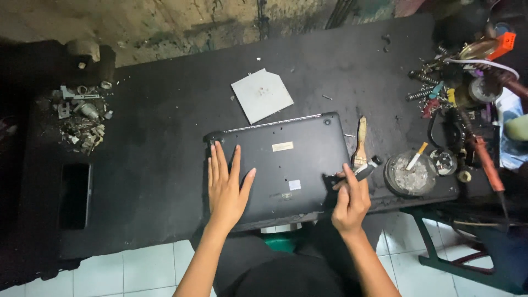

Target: A person disassembles a laptop on a workbench, removing screws with a screwdriver, prying off the back cover, and extracting the battery.

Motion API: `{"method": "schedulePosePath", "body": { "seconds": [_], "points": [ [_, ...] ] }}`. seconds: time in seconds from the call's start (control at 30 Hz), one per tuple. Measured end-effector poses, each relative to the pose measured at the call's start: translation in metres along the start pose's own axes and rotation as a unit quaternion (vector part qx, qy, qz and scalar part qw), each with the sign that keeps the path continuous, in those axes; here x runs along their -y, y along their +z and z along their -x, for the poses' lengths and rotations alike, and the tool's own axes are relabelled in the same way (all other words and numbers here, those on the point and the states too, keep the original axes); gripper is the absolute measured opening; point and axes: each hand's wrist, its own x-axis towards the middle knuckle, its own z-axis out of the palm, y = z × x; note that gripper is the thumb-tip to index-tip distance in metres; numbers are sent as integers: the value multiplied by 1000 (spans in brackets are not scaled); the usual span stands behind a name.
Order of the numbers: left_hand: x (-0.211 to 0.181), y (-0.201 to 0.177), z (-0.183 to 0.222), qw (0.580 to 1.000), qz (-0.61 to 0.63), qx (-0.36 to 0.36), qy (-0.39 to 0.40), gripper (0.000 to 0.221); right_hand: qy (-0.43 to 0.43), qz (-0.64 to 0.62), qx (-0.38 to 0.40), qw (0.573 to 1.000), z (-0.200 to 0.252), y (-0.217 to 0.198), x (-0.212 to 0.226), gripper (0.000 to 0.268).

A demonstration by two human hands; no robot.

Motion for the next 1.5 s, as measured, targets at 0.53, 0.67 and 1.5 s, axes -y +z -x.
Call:
{"method": "schedulePosePath", "body": {
  "seconds": [0.53, 0.67, 1.5],
  "points": [
    [-1, 6, -17, 997, -13, -37, -71, 64, 125, -148, -15, 981, -112, 14, -21, 84],
    [-7, 2, -18, 997, 5, -19, -80, 64, 69, -125, -3, 990, -133, 35, -42, 81],
    [2, 2, -20, 997, 31, -17, -67, 65, 2, -43, 38, 998, -131, 50, -68, 91]
  ]
}}
